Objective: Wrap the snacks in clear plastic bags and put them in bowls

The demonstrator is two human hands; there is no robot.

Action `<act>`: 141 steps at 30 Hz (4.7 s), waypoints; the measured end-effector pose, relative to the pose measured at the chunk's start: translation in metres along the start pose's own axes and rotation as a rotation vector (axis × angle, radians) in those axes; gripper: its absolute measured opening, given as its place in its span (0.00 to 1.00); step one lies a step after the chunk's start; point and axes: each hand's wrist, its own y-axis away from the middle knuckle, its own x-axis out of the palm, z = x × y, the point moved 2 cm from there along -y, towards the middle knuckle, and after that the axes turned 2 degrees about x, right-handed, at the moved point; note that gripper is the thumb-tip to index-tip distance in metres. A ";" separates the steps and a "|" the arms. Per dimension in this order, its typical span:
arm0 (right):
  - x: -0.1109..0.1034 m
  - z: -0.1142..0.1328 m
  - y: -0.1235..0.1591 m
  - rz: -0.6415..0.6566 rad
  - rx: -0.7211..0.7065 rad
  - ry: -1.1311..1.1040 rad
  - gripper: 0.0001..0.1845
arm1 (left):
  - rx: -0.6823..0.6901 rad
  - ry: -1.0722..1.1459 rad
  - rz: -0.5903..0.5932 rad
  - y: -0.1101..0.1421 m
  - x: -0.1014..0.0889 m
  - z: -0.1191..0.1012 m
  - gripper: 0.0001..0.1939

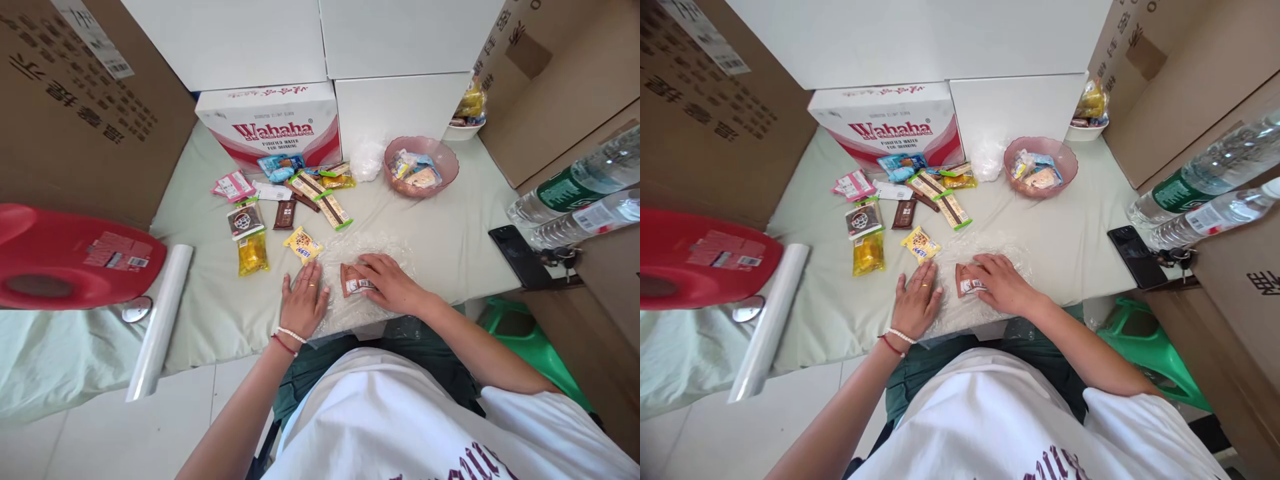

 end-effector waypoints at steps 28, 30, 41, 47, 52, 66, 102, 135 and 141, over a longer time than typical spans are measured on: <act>-0.036 -0.032 0.062 -0.232 0.339 -0.500 0.20 | 0.317 0.051 0.218 0.006 -0.037 0.035 0.29; -0.035 -0.039 0.059 -0.245 0.430 -0.592 0.21 | 0.228 0.104 0.115 0.000 -0.032 0.030 0.19; -0.069 -0.088 0.039 -0.289 0.654 -0.123 0.17 | -0.078 0.185 -0.366 -0.028 -0.012 0.026 0.20; -0.082 -0.068 -0.052 -0.035 0.021 0.064 0.23 | -0.089 0.132 -0.618 -0.011 -0.045 0.013 0.22; -0.043 -0.051 -0.115 0.246 -0.193 0.037 0.23 | 0.107 0.058 -0.849 0.018 -0.077 -0.006 0.16; -0.029 -0.045 -0.141 0.305 0.355 -0.102 0.14 | 0.227 -0.094 -0.115 -0.023 -0.007 -0.068 0.22; 0.013 0.033 0.037 0.043 0.063 -0.280 0.13 | 0.192 0.254 -0.083 -0.022 -0.002 -0.096 0.19; 0.016 0.047 -0.062 -0.002 0.424 0.121 0.15 | 0.295 0.184 -0.070 0.010 0.006 -0.077 0.27; 0.037 0.053 -0.044 -0.042 0.282 0.270 0.33 | 0.230 0.128 -0.286 0.048 -0.016 -0.002 0.18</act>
